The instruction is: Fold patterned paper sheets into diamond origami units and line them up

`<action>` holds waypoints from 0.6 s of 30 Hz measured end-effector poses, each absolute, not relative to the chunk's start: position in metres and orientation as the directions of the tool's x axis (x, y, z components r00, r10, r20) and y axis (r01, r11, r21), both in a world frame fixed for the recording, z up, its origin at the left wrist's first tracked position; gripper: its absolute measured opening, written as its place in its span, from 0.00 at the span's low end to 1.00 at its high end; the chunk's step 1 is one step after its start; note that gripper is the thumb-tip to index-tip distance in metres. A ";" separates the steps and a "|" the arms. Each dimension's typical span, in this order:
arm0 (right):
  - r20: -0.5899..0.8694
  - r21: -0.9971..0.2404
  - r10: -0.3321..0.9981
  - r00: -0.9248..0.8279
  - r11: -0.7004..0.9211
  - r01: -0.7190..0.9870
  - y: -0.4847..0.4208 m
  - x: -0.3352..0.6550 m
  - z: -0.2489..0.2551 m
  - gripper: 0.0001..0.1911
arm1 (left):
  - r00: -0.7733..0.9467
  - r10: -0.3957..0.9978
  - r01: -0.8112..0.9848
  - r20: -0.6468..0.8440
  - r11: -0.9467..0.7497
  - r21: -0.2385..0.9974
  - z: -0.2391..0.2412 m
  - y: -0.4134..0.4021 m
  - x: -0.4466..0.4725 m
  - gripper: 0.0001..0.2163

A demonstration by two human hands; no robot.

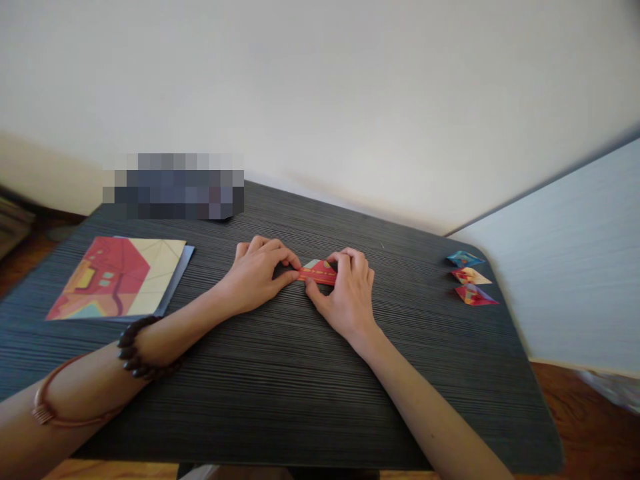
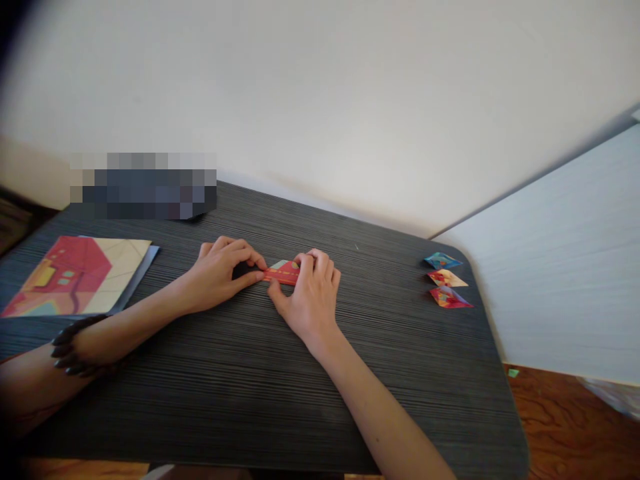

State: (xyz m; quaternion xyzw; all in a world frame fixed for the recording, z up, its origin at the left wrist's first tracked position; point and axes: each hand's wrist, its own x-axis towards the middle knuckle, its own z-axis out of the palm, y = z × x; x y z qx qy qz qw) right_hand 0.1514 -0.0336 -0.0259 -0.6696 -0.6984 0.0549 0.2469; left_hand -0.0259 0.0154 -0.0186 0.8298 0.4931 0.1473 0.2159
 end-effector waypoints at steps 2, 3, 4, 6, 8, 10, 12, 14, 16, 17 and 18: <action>0.258 -0.424 0.965 0.039 0.076 0.903 -0.034 0.154 -0.026 0.20 | 0.471 0.882 0.751 0.029 -0.418 0.510 -0.018 0.015 -0.026 0.07; 0.248 -0.430 0.968 0.047 0.067 0.900 -0.034 0.155 -0.026 0.20 | 0.473 0.881 0.749 0.029 -0.419 0.513 -0.018 0.015 -0.026 0.07; 0.238 -0.436 0.970 0.052 0.059 0.898 -0.034 0.156 -0.026 0.20 | 0.474 0.880 0.747 0.030 -0.420 0.515 -0.018 0.015 -0.026 0.07; 0.226 -0.444 0.973 0.054 0.053 0.895 -0.036 0.159 -0.026 0.20 | 0.475 0.880 0.747 0.031 -0.421 0.514 -0.018 0.016 -0.026 0.07; 0.222 -0.450 0.973 0.055 0.052 0.892 -0.037 0.164 -0.026 0.19 | 0.477 0.878 0.749 0.029 -0.423 0.509 -0.019 0.016 -0.026 0.08; 0.220 -0.458 0.973 0.063 0.046 0.888 -0.039 0.169 -0.026 0.18 | 0.479 0.878 0.752 0.024 -0.424 0.506 -0.020 0.016 -0.027 0.08; 0.216 -0.470 0.973 0.077 0.034 0.882 -0.041 0.175 -0.027 0.18 | 0.477 0.879 0.754 0.019 -0.421 0.504 -0.020 0.017 -0.027 0.08; 0.206 -0.485 0.975 0.088 0.023 0.874 -0.042 0.180 -0.027 0.18 | 0.477 0.879 0.755 0.016 -0.419 0.504 -0.020 0.017 -0.027 0.08; 0.188 -0.501 0.978 0.092 0.015 0.865 -0.043 0.184 -0.027 0.18 | 0.479 0.878 0.753 0.016 -0.420 0.506 -0.020 0.018 -0.027 0.08; 0.179 -0.510 0.980 0.092 0.012 0.860 -0.042 0.186 -0.027 0.18 | 0.479 0.878 0.752 0.017 -0.421 0.507 -0.019 0.018 -0.027 0.08; 0.171 -0.519 0.981 0.091 0.012 0.854 -0.042 0.187 -0.027 0.17 | 0.479 0.878 0.752 0.018 -0.420 0.508 -0.019 0.018 -0.027 0.08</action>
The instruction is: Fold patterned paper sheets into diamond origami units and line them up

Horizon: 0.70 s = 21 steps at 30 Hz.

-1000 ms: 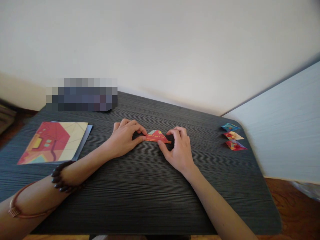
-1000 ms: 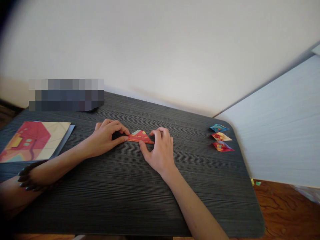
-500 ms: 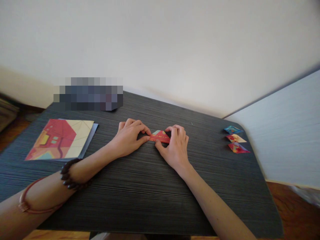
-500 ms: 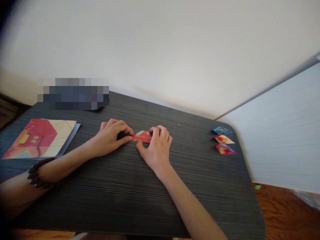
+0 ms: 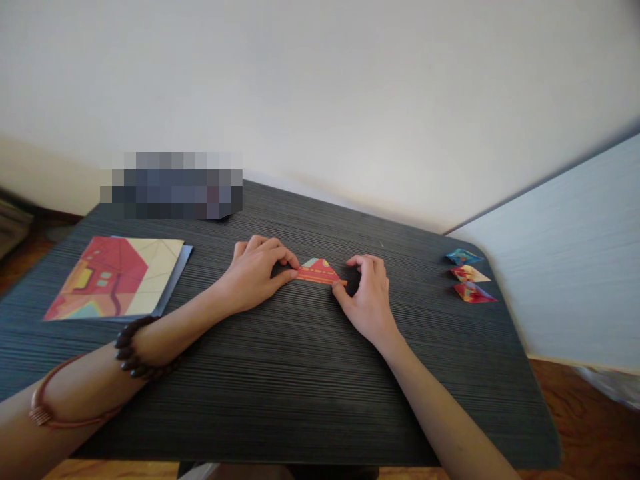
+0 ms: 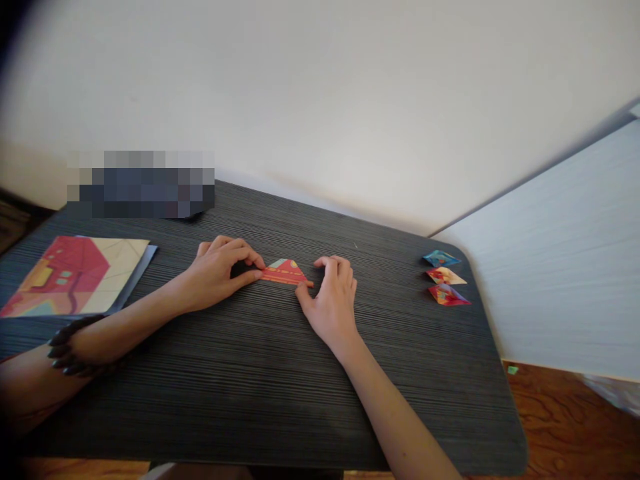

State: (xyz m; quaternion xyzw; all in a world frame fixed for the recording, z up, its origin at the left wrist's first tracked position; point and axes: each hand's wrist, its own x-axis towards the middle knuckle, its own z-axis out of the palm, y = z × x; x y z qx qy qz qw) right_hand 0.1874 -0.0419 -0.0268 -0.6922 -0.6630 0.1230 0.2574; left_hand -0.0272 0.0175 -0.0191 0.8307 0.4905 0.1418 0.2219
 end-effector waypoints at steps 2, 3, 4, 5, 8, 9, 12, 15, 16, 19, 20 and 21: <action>0.162 -0.536 0.983 0.084 0.016 0.844 -0.041 0.190 -0.027 0.17 | 0.478 0.878 0.752 0.017 -0.419 0.509 -0.019 0.017 -0.027 0.08; 0.162 -0.543 0.983 0.081 0.021 0.839 -0.041 0.192 -0.027 0.17 | 0.479 0.878 0.751 0.016 -0.419 0.510 -0.019 0.017 -0.027 0.08; 0.164 -0.548 0.983 0.077 0.026 0.836 -0.041 0.194 -0.027 0.17 | 0.479 0.878 0.751 0.015 -0.419 0.511 -0.019 0.018 -0.027 0.08; 0.165 -0.551 0.984 0.073 0.031 0.834 -0.041 0.196 -0.027 0.17 | 0.481 0.877 0.749 0.014 -0.419 0.512 -0.019 0.018 -0.027 0.08; 0.165 -0.556 0.984 0.070 0.034 0.831 -0.044 0.201 -0.028 0.17 | 0.482 0.876 0.748 0.014 -0.420 0.514 -0.018 0.017 -0.027 0.08; 0.162 -0.556 0.984 0.068 0.034 0.831 -0.044 0.203 -0.028 0.17 | 0.481 0.876 0.749 0.013 -0.419 0.514 -0.018 0.017 -0.027 0.08; 0.159 -0.550 0.986 0.058 0.040 0.834 -0.046 0.205 -0.028 0.17 | 0.480 0.877 0.750 0.009 -0.415 0.515 -0.017 0.017 -0.027 0.08; 0.162 -0.553 0.986 0.039 0.058 0.831 -0.046 0.207 -0.029 0.16 | 0.482 0.876 0.747 0.011 -0.417 0.517 -0.018 0.017 -0.027 0.08; 0.164 -0.556 0.986 0.034 0.064 0.829 -0.046 0.208 -0.029 0.16 | 0.482 0.876 0.747 0.011 -0.418 0.517 -0.018 0.017 -0.027 0.08; 0.168 -0.561 0.986 0.025 0.074 0.824 -0.046 0.210 -0.030 0.17 | 0.483 0.876 0.748 0.011 -0.419 0.514 -0.019 0.017 -0.027 0.09; 0.167 -0.561 0.986 0.022 0.077 0.824 -0.046 0.210 -0.031 0.17 | 0.484 0.875 0.747 0.013 -0.421 0.514 -0.019 0.018 -0.028 0.09; 0.167 -0.563 0.986 0.021 0.078 0.823 -0.046 0.211 -0.031 0.17 | 0.486 0.874 0.746 0.015 -0.423 0.514 -0.019 0.018 -0.028 0.09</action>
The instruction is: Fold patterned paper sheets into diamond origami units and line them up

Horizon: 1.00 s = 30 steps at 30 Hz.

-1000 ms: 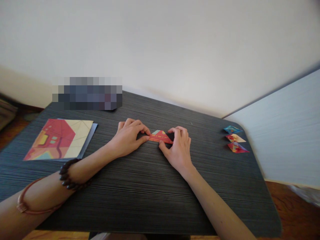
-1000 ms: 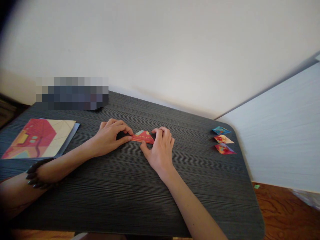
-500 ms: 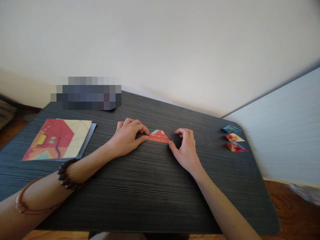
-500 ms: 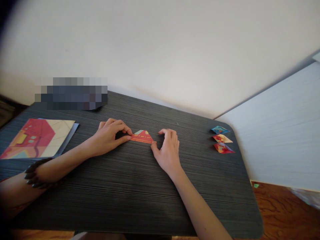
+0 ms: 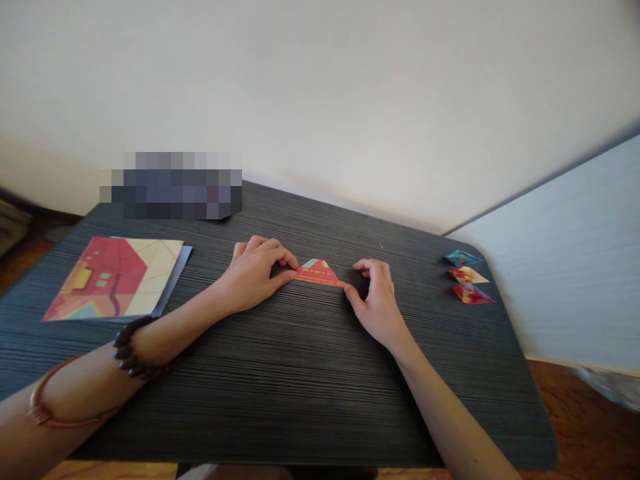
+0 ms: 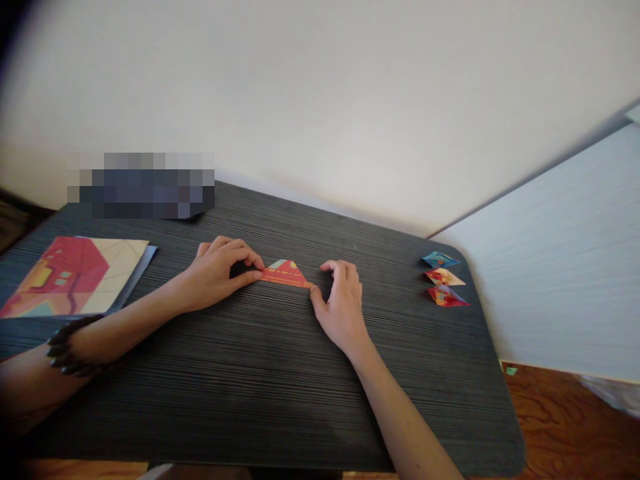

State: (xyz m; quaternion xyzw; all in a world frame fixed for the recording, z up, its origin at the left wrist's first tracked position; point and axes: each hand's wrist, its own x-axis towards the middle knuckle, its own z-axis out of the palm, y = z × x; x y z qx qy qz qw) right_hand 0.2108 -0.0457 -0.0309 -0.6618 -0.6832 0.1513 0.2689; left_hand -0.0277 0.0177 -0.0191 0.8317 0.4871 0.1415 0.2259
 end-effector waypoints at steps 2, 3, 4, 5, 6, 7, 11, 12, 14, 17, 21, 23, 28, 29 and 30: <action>0.163 -0.575 0.986 0.021 0.078 0.814 -0.046 0.212 -0.031 0.17 | 0.488 0.873 0.744 0.016 -0.425 0.516 -0.019 0.018 -0.028 0.09; 0.162 -0.584 0.986 0.023 0.077 0.808 -0.046 0.213 -0.032 0.17 | 0.487 0.873 0.744 0.014 -0.423 0.518 -0.019 0.018 -0.028 0.09; 0.164 -0.593 0.986 0.026 0.077 0.802 -0.046 0.213 -0.032 0.17 | 0.484 0.875 0.744 0.013 -0.420 0.519 -0.019 0.018 -0.028 0.09; 0.166 -0.600 0.986 0.029 0.077 0.796 -0.046 0.214 -0.033 0.17 | 0.483 0.876 0.745 0.012 -0.418 0.521 -0.019 0.018 -0.028 0.08; 0.170 -0.604 0.985 0.031 0.079 0.793 -0.047 0.214 -0.033 0.17 | 0.481 0.877 0.745 0.011 -0.416 0.521 -0.019 0.017 -0.028 0.08; 0.176 -0.603 0.984 0.033 0.081 0.794 -0.047 0.214 -0.034 0.17 | 0.478 0.878 0.746 0.013 -0.414 0.521 -0.019 0.017 -0.028 0.08; 0.188 -0.569 0.981 0.042 0.074 0.819 -0.048 0.208 -0.032 0.13 | 0.481 0.876 0.743 0.032 -0.426 0.516 -0.020 0.017 -0.028 0.08; 0.186 -0.554 0.982 0.039 0.072 0.829 -0.048 0.205 -0.031 0.12 | 0.483 0.875 0.742 0.041 -0.434 0.511 -0.020 0.017 -0.027 0.08; 0.184 -0.519 0.983 0.027 0.074 0.852 -0.047 0.199 -0.028 0.12 | 0.492 0.869 0.738 0.063 -0.454 0.499 -0.021 0.016 -0.027 0.08; 0.197 -0.456 0.980 -0.012 0.103 0.884 -0.044 0.191 -0.026 0.19 | 0.509 0.855 0.727 0.099 -0.489 0.482 -0.022 0.015 -0.026 0.08; 0.210 -0.453 0.976 -0.054 0.146 0.879 -0.039 0.188 -0.028 0.16 | 0.514 0.849 0.721 0.120 -0.504 0.476 -0.022 0.015 -0.025 0.11; 0.235 -0.491 0.970 -0.061 0.172 0.854 -0.038 0.190 -0.030 0.14 | 0.504 0.853 0.721 0.136 -0.503 0.477 -0.023 0.014 -0.026 0.13; 0.288 -0.611 0.950 -0.118 0.277 0.742 -0.038 0.191 -0.029 0.04 | 0.582 0.791 0.635 0.190 -0.587 0.502 -0.024 0.013 -0.024 0.15; 0.283 -0.623 0.950 -0.134 0.288 0.727 -0.039 0.191 -0.029 0.03 | 0.600 0.776 0.611 0.195 -0.601 0.515 -0.024 0.013 -0.023 0.13; 0.276 -0.633 0.950 -0.144 0.293 0.717 -0.039 0.190 -0.028 0.04 | 0.611 0.766 0.591 0.201 -0.610 0.528 -0.024 0.012 -0.023 0.11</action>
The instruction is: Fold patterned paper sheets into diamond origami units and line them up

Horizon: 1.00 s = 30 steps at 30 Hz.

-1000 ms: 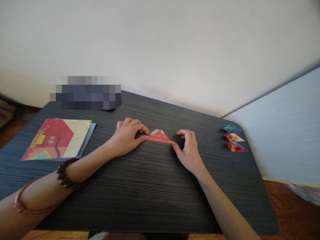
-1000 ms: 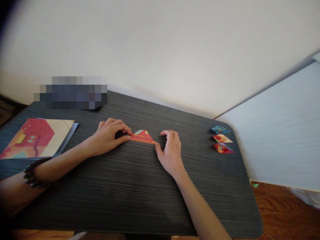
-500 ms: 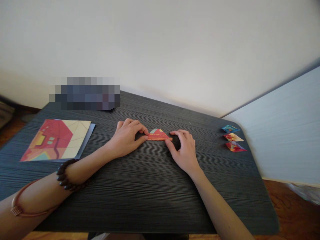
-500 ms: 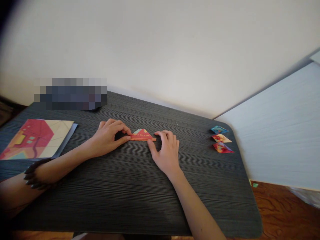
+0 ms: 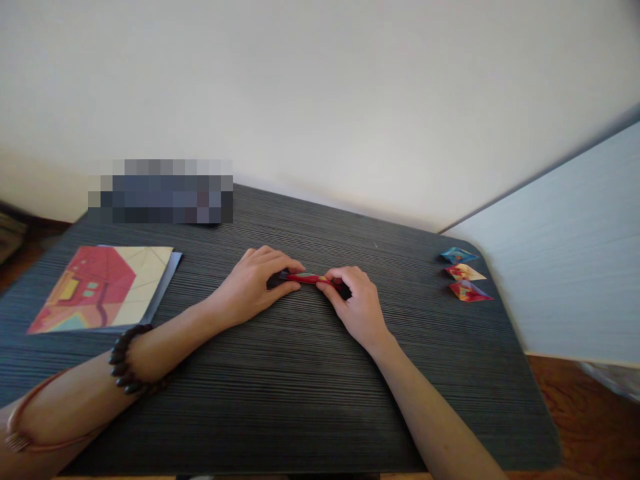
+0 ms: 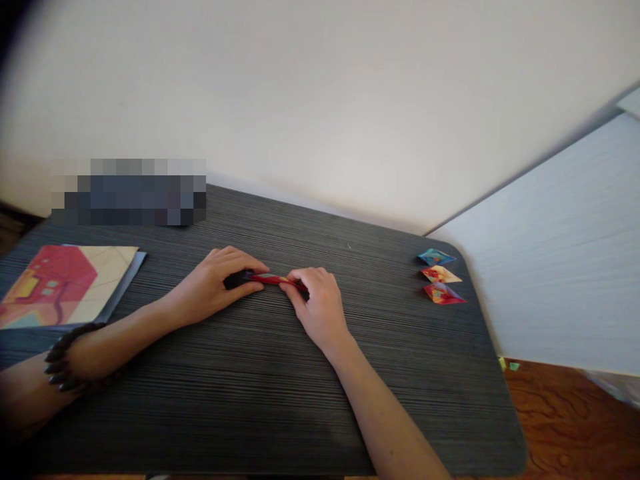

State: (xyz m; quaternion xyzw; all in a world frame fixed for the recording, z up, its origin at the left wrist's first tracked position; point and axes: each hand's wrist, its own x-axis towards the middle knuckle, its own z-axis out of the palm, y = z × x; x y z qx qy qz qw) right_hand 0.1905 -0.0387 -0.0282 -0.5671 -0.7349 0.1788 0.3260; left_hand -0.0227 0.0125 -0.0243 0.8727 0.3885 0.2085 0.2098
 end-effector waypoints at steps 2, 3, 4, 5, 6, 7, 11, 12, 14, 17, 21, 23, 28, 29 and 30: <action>0.264 -0.650 0.953 -0.151 0.291 0.702 -0.039 0.190 -0.028 0.05 | 0.612 0.761 0.569 0.216 -0.612 0.549 -0.025 0.012 -0.022 0.08; 0.262 -0.658 0.953 -0.154 0.294 0.694 -0.039 0.190 -0.028 0.06 | 0.601 0.767 0.564 0.225 -0.606 0.561 -0.025 0.013 -0.022 0.08; 0.263 -0.664 0.951 -0.160 0.299 0.685 -0.039 0.190 -0.028 0.07 | 0.581 0.779 0.562 0.234 -0.592 0.577 -0.025 0.013 -0.022 0.07; 0.265 -0.670 0.950 -0.163 0.304 0.678 -0.039 0.190 -0.028 0.08 | 0.557 0.796 0.561 0.238 -0.572 0.599 -0.025 0.013 -0.022 0.07; 0.265 -0.677 0.950 -0.163 0.304 0.671 -0.039 0.190 -0.029 0.09 | 0.530 0.815 0.558 0.236 -0.544 0.627 -0.024 0.014 -0.023 0.07; 0.259 -0.688 0.953 -0.156 0.295 0.663 -0.039 0.191 -0.029 0.08 | 0.506 0.833 0.552 0.224 -0.512 0.658 -0.024 0.015 -0.024 0.07; 0.206 -0.792 0.977 -0.064 0.204 0.575 -0.038 0.195 -0.029 0.06 | 0.510 0.850 0.508 0.134 -0.423 0.751 -0.022 0.020 -0.030 0.09; 0.193 -0.819 0.980 -0.043 0.185 0.543 -0.037 0.196 -0.029 0.07 | 0.523 0.844 0.500 0.123 -0.420 0.757 -0.022 0.021 -0.031 0.10; 0.180 -0.856 0.983 -0.022 0.167 0.490 -0.037 0.197 -0.028 0.08 | 0.541 0.832 0.496 0.123 -0.434 0.752 -0.021 0.022 -0.032 0.11; 0.187 -0.870 0.982 -0.027 0.178 0.461 -0.037 0.196 -0.028 0.08 | 0.555 0.819 0.505 0.148 -0.472 0.722 -0.019 0.020 -0.029 0.15; 0.210 -0.839 0.976 -0.063 0.213 0.500 -0.039 0.190 -0.030 0.09 | 0.565 0.807 0.514 0.172 -0.507 0.692 -0.015 0.011 -0.022 0.17; 0.244 -0.822 0.968 -0.064 0.241 0.515 -0.040 0.187 -0.030 0.10 | 0.575 0.803 0.485 0.160 -0.491 0.724 -0.015 0.007 -0.019 0.12; 0.393 -0.781 0.917 -0.064 0.370 0.503 -0.043 0.184 -0.029 0.07 | 0.552 0.820 0.423 0.150 -0.430 0.798 -0.016 0.005 -0.018 0.07; 0.414 -0.770 0.907 -0.076 0.394 0.503 -0.044 0.184 -0.029 0.05 | 0.550 0.822 0.428 0.148 -0.429 0.795 -0.016 0.005 -0.019 0.07; 0.430 -0.757 0.898 -0.094 0.416 0.504 -0.044 0.184 -0.029 0.04 | 0.554 0.819 0.432 0.149 -0.436 0.790 -0.016 0.006 -0.020 0.07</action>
